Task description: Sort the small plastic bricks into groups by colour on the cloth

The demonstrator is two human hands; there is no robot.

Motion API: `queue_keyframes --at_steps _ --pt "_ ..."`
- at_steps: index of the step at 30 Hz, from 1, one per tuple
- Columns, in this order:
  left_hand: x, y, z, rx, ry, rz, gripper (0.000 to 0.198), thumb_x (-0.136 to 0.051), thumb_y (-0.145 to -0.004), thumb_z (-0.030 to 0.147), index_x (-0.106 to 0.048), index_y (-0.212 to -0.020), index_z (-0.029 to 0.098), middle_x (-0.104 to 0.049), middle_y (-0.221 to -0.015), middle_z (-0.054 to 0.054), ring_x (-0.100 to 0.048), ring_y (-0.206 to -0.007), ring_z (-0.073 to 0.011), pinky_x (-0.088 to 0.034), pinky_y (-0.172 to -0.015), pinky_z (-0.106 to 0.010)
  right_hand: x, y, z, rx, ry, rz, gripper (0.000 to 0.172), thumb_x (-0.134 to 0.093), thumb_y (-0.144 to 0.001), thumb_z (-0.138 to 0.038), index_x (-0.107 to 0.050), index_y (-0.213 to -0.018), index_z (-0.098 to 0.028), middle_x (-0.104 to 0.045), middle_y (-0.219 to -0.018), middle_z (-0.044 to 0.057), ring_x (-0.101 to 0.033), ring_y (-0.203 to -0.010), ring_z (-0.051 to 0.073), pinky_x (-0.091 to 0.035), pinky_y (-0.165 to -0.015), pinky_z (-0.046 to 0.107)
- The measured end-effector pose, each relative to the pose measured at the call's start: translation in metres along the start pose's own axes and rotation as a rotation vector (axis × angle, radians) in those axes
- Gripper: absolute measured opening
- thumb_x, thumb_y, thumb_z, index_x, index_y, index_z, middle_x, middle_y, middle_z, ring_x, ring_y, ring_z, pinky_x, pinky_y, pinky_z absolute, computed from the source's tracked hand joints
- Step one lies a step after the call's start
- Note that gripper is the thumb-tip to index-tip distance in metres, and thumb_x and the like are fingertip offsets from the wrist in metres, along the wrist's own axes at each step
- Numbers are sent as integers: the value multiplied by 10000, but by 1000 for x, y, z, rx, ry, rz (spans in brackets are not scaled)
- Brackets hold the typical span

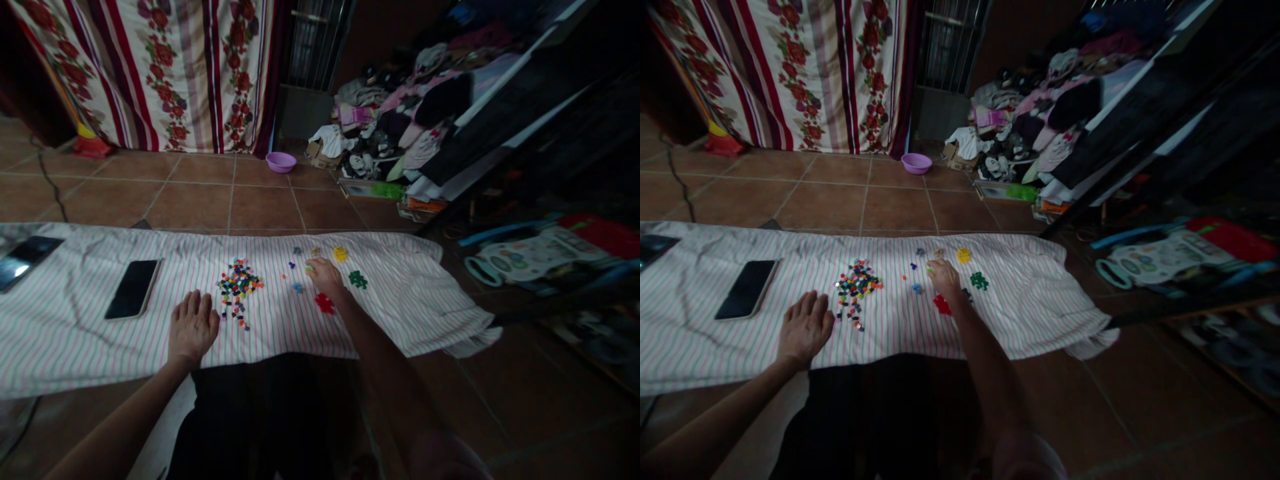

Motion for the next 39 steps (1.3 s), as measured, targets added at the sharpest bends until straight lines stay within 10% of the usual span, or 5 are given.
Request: queue_keyframes --at_steps 39 --pt "1 0 0 4 32 3 451 -351 -929 311 -594 -1242 95 -571 -1341 -227 -476 -1293 -360 -385 -1006 -496 -4 16 22 -7 -135 -56 318 -626 -806 -139 -708 -1111 -177 -692 -1031 73 -614 -908 168 -457 -882 274"
Point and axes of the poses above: each hand's wrist, its own y-axis away from the middle knuckle, its own x-axis out of the back of the hand, z = x × y, the point moved 4 cm from there along -y, towards the middle knuckle
